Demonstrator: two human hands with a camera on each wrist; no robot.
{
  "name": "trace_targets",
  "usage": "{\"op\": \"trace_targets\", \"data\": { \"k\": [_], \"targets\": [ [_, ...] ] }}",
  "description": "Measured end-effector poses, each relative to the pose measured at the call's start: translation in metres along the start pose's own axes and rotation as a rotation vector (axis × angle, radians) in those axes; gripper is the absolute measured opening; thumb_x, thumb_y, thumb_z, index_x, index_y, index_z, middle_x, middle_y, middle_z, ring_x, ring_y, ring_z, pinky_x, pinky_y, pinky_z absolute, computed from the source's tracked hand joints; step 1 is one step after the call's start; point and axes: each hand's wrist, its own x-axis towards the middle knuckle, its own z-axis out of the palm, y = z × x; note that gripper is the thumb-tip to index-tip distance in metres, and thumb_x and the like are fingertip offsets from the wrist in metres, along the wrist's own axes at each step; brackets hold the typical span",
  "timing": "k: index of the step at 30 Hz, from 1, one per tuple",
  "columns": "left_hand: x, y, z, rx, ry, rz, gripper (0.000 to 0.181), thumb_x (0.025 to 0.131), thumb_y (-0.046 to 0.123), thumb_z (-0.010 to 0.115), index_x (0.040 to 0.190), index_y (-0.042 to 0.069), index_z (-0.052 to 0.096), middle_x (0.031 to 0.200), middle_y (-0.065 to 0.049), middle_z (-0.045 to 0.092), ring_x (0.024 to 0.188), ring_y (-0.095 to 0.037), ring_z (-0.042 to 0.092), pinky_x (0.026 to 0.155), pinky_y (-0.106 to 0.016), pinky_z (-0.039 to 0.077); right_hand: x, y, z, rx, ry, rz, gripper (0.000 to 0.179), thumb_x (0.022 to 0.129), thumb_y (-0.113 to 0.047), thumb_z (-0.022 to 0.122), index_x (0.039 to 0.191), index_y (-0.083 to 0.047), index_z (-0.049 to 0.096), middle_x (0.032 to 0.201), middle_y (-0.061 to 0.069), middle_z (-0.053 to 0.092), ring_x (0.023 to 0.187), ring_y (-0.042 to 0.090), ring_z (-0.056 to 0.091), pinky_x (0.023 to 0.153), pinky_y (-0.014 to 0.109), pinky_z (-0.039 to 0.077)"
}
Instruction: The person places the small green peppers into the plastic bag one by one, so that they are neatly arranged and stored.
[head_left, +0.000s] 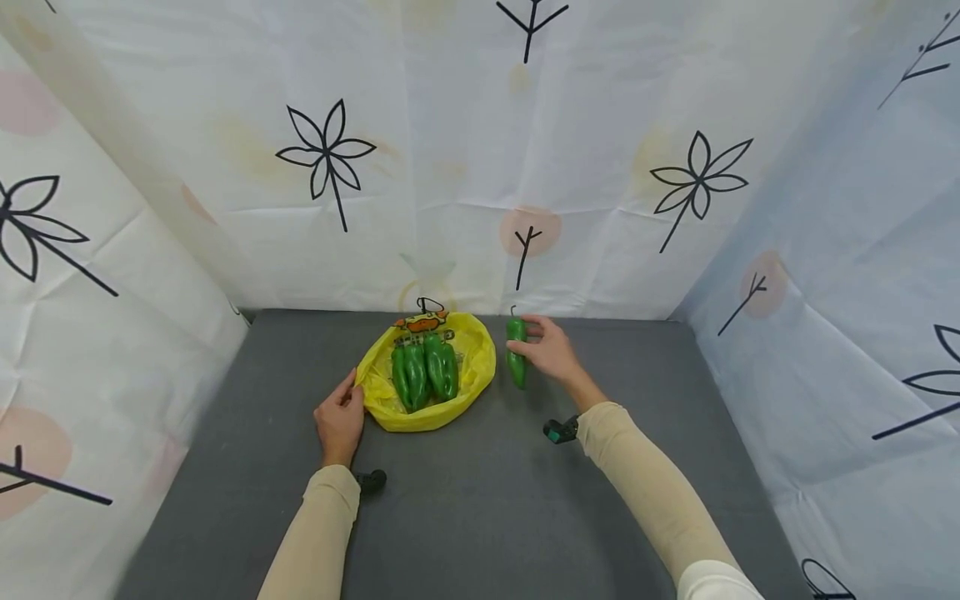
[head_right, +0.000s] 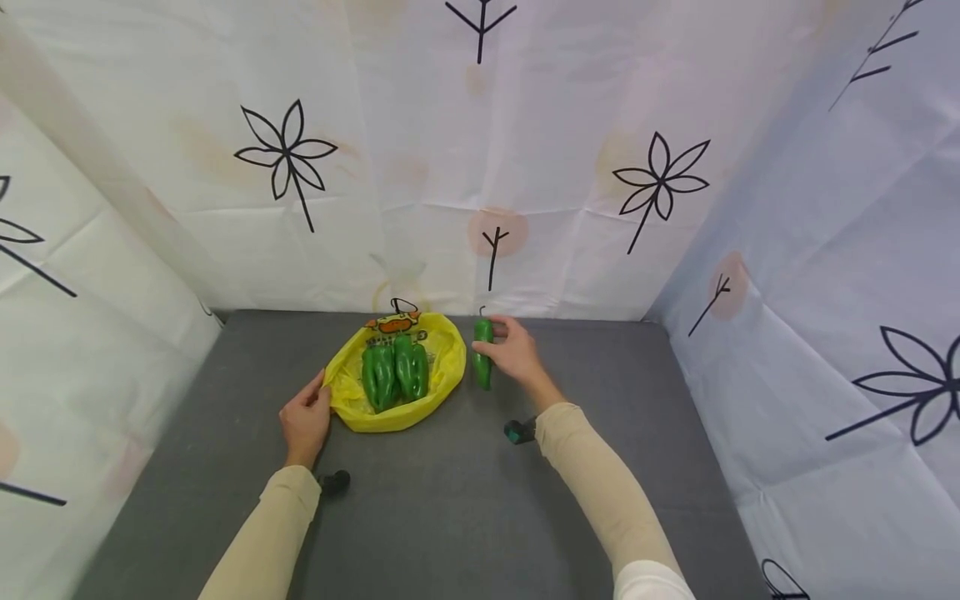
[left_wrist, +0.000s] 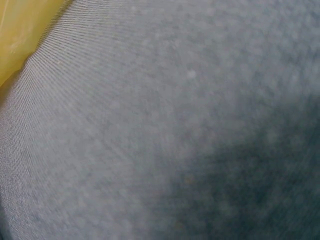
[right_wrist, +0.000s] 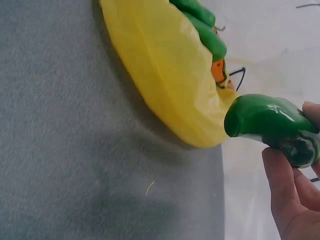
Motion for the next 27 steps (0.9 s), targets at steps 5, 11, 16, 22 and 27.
{"op": "trace_targets", "data": {
  "k": [5,11,16,22,27],
  "targets": [
    [0.0,-0.001,0.0,-0.023,-0.002,0.013,0.034,0.098,0.023,0.064,0.131,0.025,0.072,0.107,-0.009,0.08,0.071,0.012,0.056,0.069,-0.003,0.039,0.001,-0.006,0.004,0.08,-0.036,-0.018,0.069,0.092,-0.03,0.077,0.152,-0.02,0.046,0.142,0.014,0.059,0.118,0.032,0.067,0.089,0.045,0.06],
    [0.0,-0.005,0.001,-0.049,-0.007,0.032,0.034,0.099,0.022,0.062,0.132,0.025,0.071,0.111,-0.01,0.079,0.072,0.015,0.057,0.068,-0.004,0.041,0.002,-0.011,0.011,0.148,-0.072,-0.043,0.068,0.093,-0.026,0.076,0.153,-0.021,0.045,0.145,0.014,0.057,0.118,0.033,0.067,0.087,0.043,0.061],
    [0.0,-0.004,0.0,-0.056,-0.024,0.008,0.035,0.099,0.024,0.062,0.133,0.026,0.07,0.114,-0.01,0.078,0.075,0.011,0.059,0.07,-0.006,0.042,0.003,-0.018,0.018,0.172,-0.087,-0.042,0.069,0.092,-0.025,0.077,0.153,-0.019,0.046,0.145,0.014,0.057,0.119,0.033,0.067,0.09,0.05,0.059],
    [-0.001,-0.003,-0.001,-0.037,-0.034,-0.009,0.035,0.1,0.027,0.061,0.134,0.027,0.069,0.117,-0.007,0.078,0.079,0.011,0.059,0.073,-0.006,0.043,0.003,-0.028,0.026,0.185,-0.109,-0.056,0.067,0.092,-0.024,0.077,0.152,-0.02,0.047,0.144,0.013,0.058,0.117,0.032,0.068,0.091,0.053,0.058],
    [0.0,-0.002,0.0,-0.029,-0.028,-0.013,0.034,0.1,0.027,0.062,0.133,0.028,0.07,0.114,-0.007,0.079,0.078,0.01,0.059,0.072,-0.007,0.042,0.005,-0.032,0.031,0.188,-0.133,-0.074,0.066,0.092,-0.025,0.077,0.152,-0.021,0.048,0.143,0.014,0.058,0.114,0.032,0.069,0.085,0.046,0.061]
  ]
}}
